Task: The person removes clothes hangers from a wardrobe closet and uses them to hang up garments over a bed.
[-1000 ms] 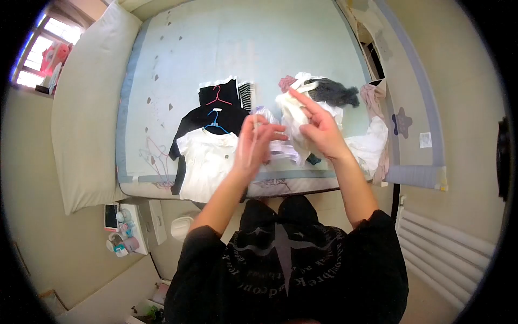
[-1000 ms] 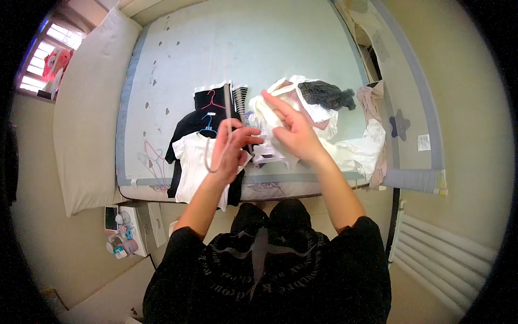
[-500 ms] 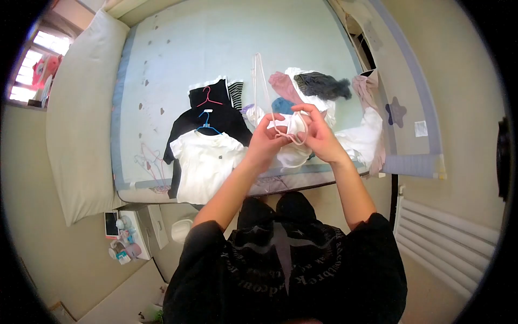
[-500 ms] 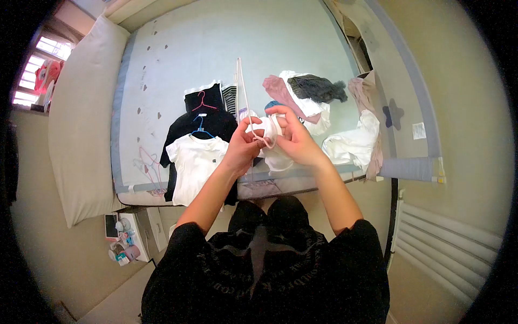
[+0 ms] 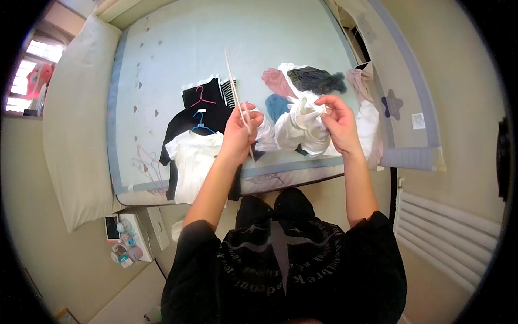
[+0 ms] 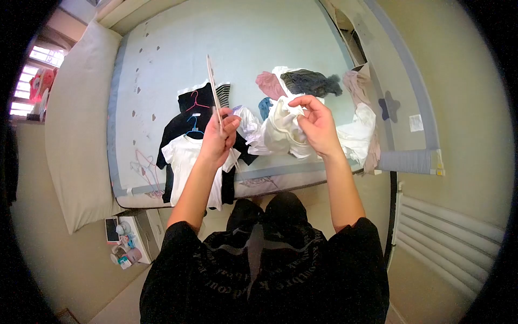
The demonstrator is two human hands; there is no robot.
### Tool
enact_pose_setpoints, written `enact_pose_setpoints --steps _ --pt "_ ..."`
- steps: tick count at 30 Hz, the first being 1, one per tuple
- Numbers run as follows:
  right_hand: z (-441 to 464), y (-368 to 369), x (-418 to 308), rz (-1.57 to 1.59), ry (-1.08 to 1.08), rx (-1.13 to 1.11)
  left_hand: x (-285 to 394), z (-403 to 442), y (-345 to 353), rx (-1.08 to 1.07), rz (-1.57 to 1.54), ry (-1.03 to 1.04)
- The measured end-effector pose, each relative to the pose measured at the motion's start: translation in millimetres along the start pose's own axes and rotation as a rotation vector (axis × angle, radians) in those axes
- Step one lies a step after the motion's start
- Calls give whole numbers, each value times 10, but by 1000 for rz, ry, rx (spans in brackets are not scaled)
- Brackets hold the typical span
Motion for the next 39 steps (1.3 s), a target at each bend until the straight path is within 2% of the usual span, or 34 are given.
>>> enact_pose_setpoints --steps 4,7,10,11,14,15,19,21,24,26,27,30,33,36,37,39 --pt "-44 -27 -54 135 -50 -1 -296 -66 82 107 98 -89" --pt "-83 68 -275 224 -89 -54 -657 -97 219 19 168 -63" --pt "-120 191 -474 128 -204 -134 -823 -139 552 -17 190 58" --pt "-143 236 -536 133 -184 -149 -833 -146 605 -29 205 106" --pt "-272 182 -564 -142 -246 -212 -888 -35 381 115 447 198" --pt "-353 208 -688 -290 -272 -202 -773 -12 343 160 563 307" --pt "-597 439 -765 -431 -432 -465 -805 103 16 127 146 125" --pt "-694 548 -580 -462 -498 -549 -714 93 -11 92 112 103" --pt "-742 619 -360 -530 -313 -474 -656 90 21 96 14 62" --pt "-682 587 -278 -778 -244 -215 -580 40 36 93 -62 3" --pt "-668 542 -229 -896 -205 -82 -532 16 18 135 24 -51" --pt "-475 116 435 -987 -26 259 -383 -40 88 158 167 -264" --pt "-251 -314 1264 -801 70 298 -424 -10 78 152 61 -330" --pt "-232 -66 1213 -476 -87 383 -268 -49 121 78 -7 -344" --pt "-289 58 1166 -447 -177 313 -233 -49 132 41 -23 -331" --pt "-388 509 810 -686 -313 127 -132 -130 306 11 -148 -293"
Point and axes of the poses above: each hand's wrist, its own z-axis towards the middle knuckle, its own y-axis out of the palm, x = y × z, the point moved 6 cm from there along z, towards the middle knuckle, and after that the axes turned 9 degrees about -z, right-handed, at the moved point
